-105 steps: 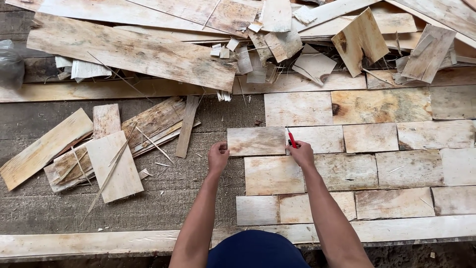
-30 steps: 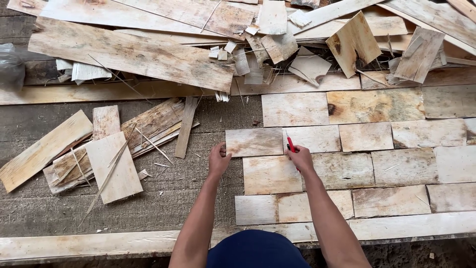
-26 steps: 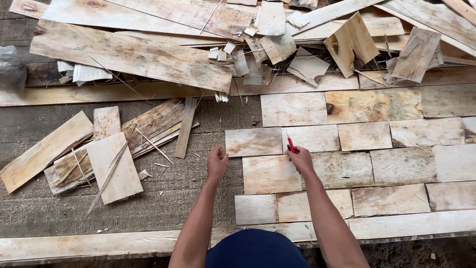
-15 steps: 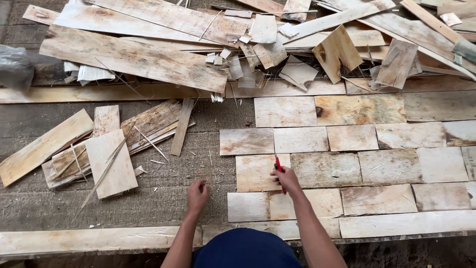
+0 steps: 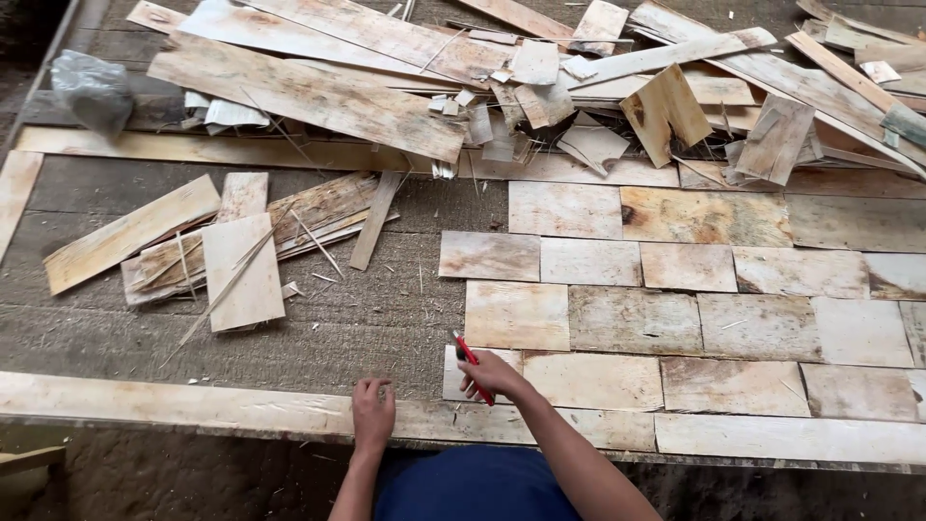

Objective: Trimming thin wood pieces with a utility knife and arranging them into a tiled pattern on a wooden base.

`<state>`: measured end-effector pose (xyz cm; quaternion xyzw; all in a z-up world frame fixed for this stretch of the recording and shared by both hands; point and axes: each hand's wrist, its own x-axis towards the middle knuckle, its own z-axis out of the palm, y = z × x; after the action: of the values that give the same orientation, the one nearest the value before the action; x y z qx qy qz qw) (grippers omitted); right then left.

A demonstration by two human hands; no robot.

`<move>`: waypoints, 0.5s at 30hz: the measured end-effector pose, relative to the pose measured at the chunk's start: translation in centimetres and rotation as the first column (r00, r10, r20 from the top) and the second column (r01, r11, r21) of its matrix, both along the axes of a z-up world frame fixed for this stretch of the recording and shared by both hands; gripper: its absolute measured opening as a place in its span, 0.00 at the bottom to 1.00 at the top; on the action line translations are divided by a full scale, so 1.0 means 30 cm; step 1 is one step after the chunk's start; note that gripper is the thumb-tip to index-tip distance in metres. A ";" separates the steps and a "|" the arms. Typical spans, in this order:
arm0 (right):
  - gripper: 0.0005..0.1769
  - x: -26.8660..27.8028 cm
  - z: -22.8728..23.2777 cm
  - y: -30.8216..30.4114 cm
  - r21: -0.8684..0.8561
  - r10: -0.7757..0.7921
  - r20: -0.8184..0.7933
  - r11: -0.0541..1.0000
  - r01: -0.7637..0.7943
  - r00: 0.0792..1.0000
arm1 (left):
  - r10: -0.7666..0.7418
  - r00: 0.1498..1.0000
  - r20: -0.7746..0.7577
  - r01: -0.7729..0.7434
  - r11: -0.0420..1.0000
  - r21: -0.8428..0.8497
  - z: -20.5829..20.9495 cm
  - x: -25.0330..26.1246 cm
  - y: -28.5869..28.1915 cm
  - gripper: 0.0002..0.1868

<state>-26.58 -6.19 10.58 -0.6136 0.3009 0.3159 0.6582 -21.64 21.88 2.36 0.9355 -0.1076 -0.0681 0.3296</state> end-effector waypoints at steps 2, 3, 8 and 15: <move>0.11 0.010 -0.024 0.046 -0.028 0.081 0.038 0.996 -0.080 0.996 | 0.034 0.999 -0.004 -0.034 0.999 -0.021 0.035 -0.052 0.017 0.08; 0.08 0.018 -0.035 0.070 -0.058 0.156 0.068 0.987 -0.152 0.985 | 0.061 0.998 -0.015 -0.061 0.997 -0.042 0.052 -0.075 0.026 0.08; 0.13 0.065 0.019 0.162 -0.089 0.183 0.090 0.981 -0.175 0.979 | 0.140 0.988 0.066 -0.131 0.984 -0.119 0.038 -0.178 0.109 0.12; 0.18 0.139 0.032 0.266 -0.051 -0.043 0.075 0.998 0.046 0.996 | 0.294 0.954 0.051 -0.286 0.950 -0.129 -0.046 -0.234 0.271 0.11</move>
<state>-22.40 1.80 11.55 -0.6350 0.2981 0.2703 0.6595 -28.67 30.01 0.98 0.9213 0.0156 0.0203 0.3879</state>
